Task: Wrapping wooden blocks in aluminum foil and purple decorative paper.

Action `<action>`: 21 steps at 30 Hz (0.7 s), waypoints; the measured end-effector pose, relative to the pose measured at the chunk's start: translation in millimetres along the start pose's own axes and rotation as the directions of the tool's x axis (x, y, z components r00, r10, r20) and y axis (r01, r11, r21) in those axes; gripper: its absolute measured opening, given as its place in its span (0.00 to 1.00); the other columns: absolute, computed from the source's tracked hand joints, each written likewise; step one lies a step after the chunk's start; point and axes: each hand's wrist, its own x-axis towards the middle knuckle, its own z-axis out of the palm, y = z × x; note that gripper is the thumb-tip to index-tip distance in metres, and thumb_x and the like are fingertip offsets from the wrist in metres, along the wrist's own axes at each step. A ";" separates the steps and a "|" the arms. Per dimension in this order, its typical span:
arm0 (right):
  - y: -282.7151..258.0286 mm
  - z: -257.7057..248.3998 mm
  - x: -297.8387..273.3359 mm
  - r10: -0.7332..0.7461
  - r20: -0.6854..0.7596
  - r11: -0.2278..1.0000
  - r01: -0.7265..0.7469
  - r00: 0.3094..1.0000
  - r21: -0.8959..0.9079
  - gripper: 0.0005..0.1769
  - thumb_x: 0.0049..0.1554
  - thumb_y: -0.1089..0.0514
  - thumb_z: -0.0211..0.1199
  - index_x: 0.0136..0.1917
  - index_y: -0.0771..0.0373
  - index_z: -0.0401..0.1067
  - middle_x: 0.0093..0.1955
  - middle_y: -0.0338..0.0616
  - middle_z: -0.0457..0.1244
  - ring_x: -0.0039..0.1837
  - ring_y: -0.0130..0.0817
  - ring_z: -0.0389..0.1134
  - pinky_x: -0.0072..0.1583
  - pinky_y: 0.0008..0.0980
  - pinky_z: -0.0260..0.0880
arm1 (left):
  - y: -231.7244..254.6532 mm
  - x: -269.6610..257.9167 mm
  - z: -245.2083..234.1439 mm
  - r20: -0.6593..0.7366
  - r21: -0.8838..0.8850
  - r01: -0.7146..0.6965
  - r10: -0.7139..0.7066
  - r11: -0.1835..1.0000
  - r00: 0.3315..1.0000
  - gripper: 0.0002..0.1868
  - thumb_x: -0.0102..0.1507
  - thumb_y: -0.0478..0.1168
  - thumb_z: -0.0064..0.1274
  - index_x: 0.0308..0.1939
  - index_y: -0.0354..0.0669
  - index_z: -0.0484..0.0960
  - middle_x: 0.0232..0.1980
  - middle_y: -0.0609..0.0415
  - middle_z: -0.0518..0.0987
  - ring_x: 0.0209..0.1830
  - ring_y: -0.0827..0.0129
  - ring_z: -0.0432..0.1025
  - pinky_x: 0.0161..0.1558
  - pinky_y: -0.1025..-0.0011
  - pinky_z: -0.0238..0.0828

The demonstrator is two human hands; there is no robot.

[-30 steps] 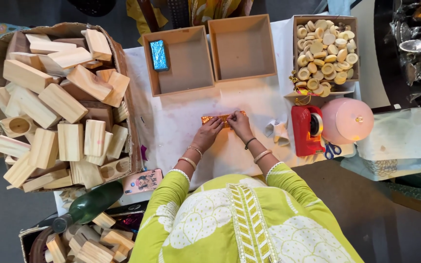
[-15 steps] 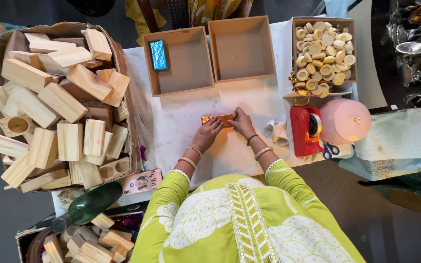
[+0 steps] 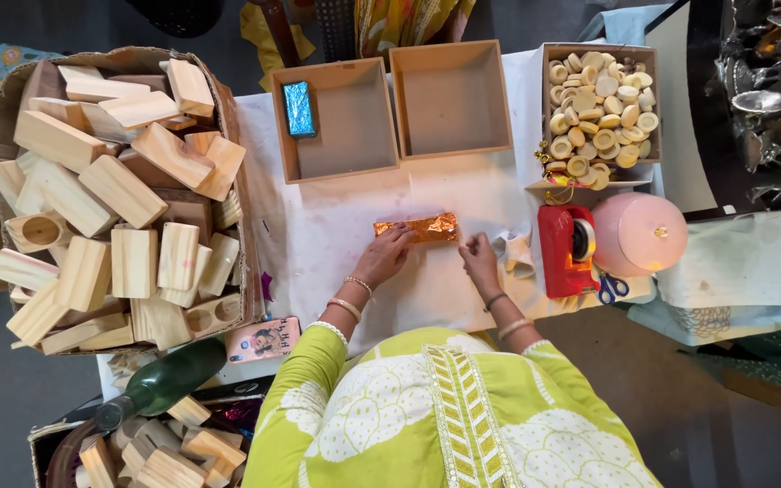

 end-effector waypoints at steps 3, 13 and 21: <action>14.3 -16.5 -19.9 0.153 0.057 0.977 -0.160 0.987 0.139 0.13 0.58 0.59 0.66 0.49 0.58 0.62 0.33 0.34 0.59 0.31 0.24 0.60 0.32 0.25 0.61 | -2.2 -0.8 5.6 -0.043 -0.145 0.097 -0.104 0.985 0.994 0.17 0.64 0.32 0.53 0.58 0.37 0.78 0.61 0.43 0.77 0.67 0.53 0.69 0.68 0.62 0.67; 27.1 9.5 -19.5 0.223 0.434 0.898 -0.357 0.873 0.258 0.15 0.62 0.51 0.63 0.57 0.60 0.66 0.43 0.40 0.64 0.41 0.27 0.68 0.42 0.26 0.71 | 10.4 40.6 17.9 0.084 0.298 0.084 -0.114 0.951 0.990 0.43 0.50 0.44 0.65 0.67 0.41 0.64 0.56 0.41 0.75 0.61 0.48 0.66 0.63 0.45 0.54; -38.4 23.7 6.6 0.273 0.449 0.739 -0.484 0.851 0.468 0.25 0.57 0.53 0.65 0.65 0.54 0.60 0.56 0.39 0.65 0.52 0.31 0.71 0.55 0.36 0.76 | 43.8 41.2 40.3 -0.179 0.064 0.285 -0.270 0.956 0.946 0.43 0.55 0.44 0.67 0.72 0.48 0.64 0.55 0.53 0.79 0.52 0.63 0.74 0.55 0.55 0.59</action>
